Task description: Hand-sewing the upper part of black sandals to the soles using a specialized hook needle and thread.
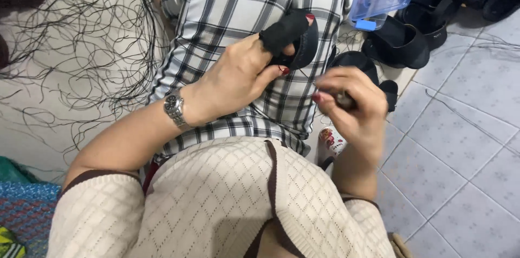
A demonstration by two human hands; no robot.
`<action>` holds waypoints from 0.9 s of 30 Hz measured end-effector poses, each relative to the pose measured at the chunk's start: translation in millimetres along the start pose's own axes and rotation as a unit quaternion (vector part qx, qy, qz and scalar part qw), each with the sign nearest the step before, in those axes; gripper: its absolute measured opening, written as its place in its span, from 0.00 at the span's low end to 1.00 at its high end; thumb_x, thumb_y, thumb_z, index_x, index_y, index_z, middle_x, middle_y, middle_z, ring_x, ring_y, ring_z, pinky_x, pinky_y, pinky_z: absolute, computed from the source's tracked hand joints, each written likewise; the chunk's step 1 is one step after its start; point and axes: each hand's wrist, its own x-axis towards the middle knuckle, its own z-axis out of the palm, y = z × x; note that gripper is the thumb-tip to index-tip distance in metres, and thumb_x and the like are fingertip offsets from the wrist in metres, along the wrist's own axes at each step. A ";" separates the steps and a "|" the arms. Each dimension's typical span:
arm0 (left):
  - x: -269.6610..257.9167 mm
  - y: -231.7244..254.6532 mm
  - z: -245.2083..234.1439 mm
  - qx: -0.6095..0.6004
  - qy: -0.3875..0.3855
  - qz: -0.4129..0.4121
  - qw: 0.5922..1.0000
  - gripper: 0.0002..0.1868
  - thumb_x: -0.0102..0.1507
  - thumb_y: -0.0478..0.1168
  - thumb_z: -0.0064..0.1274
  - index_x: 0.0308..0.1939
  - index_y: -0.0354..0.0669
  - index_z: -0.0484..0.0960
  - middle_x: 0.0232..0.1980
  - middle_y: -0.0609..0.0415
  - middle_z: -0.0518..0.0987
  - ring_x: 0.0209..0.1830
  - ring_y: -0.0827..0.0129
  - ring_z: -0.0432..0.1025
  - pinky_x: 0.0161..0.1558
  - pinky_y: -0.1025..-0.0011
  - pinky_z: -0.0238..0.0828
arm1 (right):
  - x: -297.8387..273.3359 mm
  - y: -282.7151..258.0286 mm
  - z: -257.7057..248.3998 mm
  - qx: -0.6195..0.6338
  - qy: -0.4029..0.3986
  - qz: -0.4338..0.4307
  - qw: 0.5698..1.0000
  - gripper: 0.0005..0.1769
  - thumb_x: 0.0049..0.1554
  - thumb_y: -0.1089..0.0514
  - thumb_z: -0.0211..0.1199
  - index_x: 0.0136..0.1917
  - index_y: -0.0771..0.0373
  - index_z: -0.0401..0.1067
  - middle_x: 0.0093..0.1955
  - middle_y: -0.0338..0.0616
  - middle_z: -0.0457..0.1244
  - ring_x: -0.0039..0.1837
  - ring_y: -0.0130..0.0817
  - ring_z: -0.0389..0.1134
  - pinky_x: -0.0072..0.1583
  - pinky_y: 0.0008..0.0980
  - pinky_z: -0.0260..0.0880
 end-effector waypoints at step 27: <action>-14.0 34.0 -38.8 0.005 -0.042 -0.064 0.997 0.02 0.66 0.29 0.56 0.40 0.31 0.80 0.37 0.47 0.81 0.24 0.71 0.71 0.25 0.81 0.74 | 16.8 32.2 66.4 0.031 0.139 -0.202 0.969 0.11 0.58 0.71 0.57 0.54 0.73 0.74 0.44 0.53 0.70 0.36 0.37 0.72 0.37 0.33 0.74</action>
